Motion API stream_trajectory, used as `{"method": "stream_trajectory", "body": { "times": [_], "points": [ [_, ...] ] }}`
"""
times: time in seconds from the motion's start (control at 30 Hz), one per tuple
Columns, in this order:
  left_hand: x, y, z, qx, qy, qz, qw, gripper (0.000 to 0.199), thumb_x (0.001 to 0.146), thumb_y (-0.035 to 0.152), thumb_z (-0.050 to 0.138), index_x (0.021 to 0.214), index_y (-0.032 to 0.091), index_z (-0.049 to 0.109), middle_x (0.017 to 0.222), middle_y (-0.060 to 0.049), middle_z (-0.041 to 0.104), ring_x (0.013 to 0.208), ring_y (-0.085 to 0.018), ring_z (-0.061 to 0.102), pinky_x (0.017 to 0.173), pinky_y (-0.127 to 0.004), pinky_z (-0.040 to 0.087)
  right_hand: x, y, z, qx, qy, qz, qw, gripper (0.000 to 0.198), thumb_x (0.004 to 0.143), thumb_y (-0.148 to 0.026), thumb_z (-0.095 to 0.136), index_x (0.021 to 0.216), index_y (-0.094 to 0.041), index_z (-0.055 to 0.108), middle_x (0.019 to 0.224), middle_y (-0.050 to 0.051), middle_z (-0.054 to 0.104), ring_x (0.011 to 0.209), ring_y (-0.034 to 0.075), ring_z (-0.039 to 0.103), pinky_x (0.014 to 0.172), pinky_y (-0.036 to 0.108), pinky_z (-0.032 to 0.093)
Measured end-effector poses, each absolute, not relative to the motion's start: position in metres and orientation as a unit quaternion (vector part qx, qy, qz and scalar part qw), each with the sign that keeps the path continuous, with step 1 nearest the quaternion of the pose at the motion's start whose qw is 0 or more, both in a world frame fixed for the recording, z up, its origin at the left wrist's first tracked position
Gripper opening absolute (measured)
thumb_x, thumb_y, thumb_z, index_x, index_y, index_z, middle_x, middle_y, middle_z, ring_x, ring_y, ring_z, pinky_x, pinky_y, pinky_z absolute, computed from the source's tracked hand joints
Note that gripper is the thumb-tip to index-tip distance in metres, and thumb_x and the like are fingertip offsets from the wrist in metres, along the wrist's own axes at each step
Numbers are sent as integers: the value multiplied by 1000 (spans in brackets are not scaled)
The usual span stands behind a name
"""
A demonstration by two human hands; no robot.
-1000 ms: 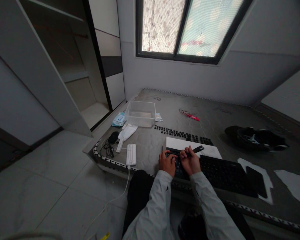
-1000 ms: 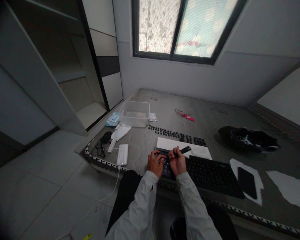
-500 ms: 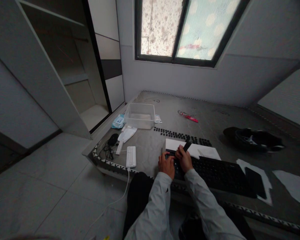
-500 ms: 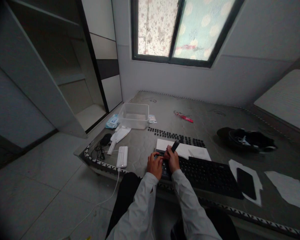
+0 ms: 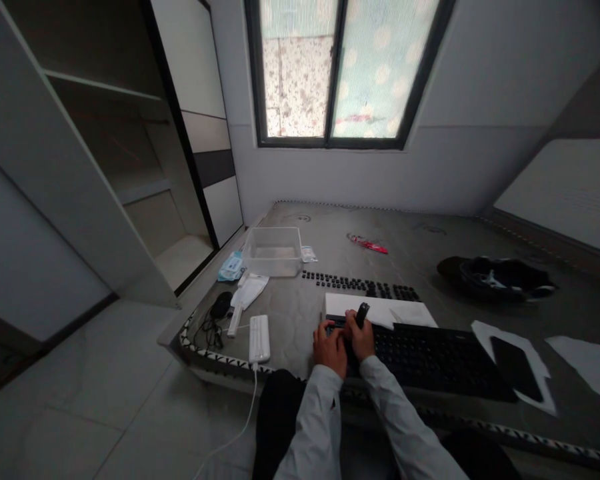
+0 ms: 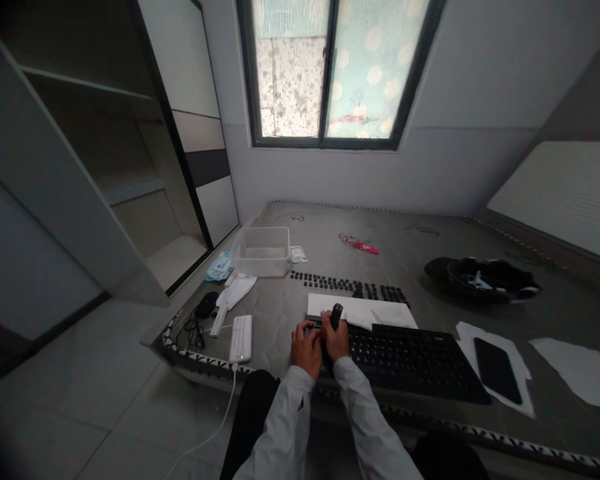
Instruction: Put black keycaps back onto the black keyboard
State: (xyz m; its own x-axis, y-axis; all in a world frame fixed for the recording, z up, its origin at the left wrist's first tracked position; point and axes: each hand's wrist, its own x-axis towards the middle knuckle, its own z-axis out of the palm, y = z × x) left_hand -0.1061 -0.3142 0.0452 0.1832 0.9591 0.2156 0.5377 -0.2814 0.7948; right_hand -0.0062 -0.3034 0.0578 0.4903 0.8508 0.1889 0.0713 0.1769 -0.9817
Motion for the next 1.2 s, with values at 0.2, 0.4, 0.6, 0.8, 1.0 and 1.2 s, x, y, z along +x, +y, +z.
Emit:
{"method": "stream_trajectory", "body": {
  "times": [0.2,0.4,0.6,0.8,1.0,1.2],
  "points": [
    [-105,-309,54,709,548,332,294,21,82,16,61,95,25,74,122,-5,57,112,-23,52,101,-37,44,-7,-304,60,-555,-402,291,668,53,65,-70,67,51,-22,49,42,-5,40,44,13,38,42,28,34],
    [-100,-307,63,712,580,282,279,22,81,17,60,95,27,74,122,-5,56,110,-24,52,98,-36,44,-8,-307,63,-542,-397,285,683,55,65,-72,66,48,-21,51,40,-3,42,41,13,39,42,29,36],
    [-97,-307,53,710,575,297,278,26,79,14,60,94,29,75,121,-4,55,114,-22,50,101,-33,40,-6,-309,57,-560,-395,246,686,53,60,-72,69,48,-23,55,44,0,50,47,19,50,46,33,44],
    [-98,-306,51,702,581,292,289,24,78,14,61,92,27,75,122,-4,55,114,-23,50,101,-33,40,-1,-308,47,-570,-404,217,681,49,58,-71,71,54,-23,63,54,5,63,54,23,58,55,38,52],
    [-98,-310,54,699,579,310,282,21,78,15,61,90,25,75,120,-4,56,113,-22,51,100,-32,40,-1,-308,45,-576,-427,211,664,52,63,-72,65,53,-21,66,54,8,65,55,24,61,58,38,51],
    [-98,-311,54,698,583,310,276,23,77,11,61,90,24,74,121,-4,56,113,-21,51,101,-31,40,-3,-309,47,-574,-438,215,657,52,64,-71,65,52,-21,65,54,8,66,56,26,62,59,38,52]
  ]
}}
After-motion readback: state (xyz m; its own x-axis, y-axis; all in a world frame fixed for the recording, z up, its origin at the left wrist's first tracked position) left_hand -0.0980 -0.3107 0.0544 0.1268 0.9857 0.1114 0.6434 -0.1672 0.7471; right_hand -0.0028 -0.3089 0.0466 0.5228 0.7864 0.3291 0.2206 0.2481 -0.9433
